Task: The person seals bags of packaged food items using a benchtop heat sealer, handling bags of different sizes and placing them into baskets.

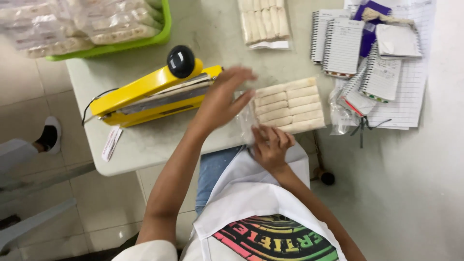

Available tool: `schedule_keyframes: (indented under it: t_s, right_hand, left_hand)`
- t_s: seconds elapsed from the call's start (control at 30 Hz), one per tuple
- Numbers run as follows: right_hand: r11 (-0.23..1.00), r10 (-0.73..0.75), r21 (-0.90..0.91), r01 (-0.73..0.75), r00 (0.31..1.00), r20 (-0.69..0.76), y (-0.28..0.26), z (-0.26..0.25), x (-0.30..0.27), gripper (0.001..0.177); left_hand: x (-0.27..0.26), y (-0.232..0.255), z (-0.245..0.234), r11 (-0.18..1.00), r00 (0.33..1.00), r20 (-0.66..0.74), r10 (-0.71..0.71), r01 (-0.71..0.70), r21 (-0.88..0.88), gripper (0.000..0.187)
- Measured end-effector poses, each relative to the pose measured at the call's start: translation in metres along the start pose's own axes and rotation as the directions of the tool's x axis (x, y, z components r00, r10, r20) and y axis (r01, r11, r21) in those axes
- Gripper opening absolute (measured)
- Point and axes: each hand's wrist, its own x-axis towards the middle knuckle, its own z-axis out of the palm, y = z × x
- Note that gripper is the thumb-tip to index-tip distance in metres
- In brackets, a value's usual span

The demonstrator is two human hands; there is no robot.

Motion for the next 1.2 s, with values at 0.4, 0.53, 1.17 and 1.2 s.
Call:
schedule_keyframes:
  t_s: [0.4, 0.53, 1.17, 1.2]
  right_hand:
    - [0.438, 0.344, 0.802, -0.406, 0.900, 0.268, 0.004, -0.108, 0.133, 0.043]
    - [-0.069, 0.294, 0.863, -0.500, 0.816, 0.497, 0.017, -0.060, 0.131, 0.033]
    - [-0.168, 0.249, 0.766, -0.620, 0.725, 0.642, -0.030, -0.002, 0.094, 0.024]
    - [-0.217, 0.284, 0.759, -0.614, 0.704, 0.651, -0.035, -0.002, 0.099, 0.024]
  left_hand:
    - [-0.104, 0.005, -0.013, 0.940, 0.984, -0.088, -0.155, 0.120, -0.319, 0.123]
    - [-0.126, -0.002, -0.023, 0.766, 0.989, -0.029, -0.144, 0.093, -0.636, 0.099]
    - [-0.158, 0.002, -0.038, 0.827, 0.919, -0.275, -0.283, 0.089, -0.555, 0.031]
    - [-0.159, -0.004, -0.037, 0.703, 0.907, -0.247, -0.341, 0.072, -0.707, 0.051]
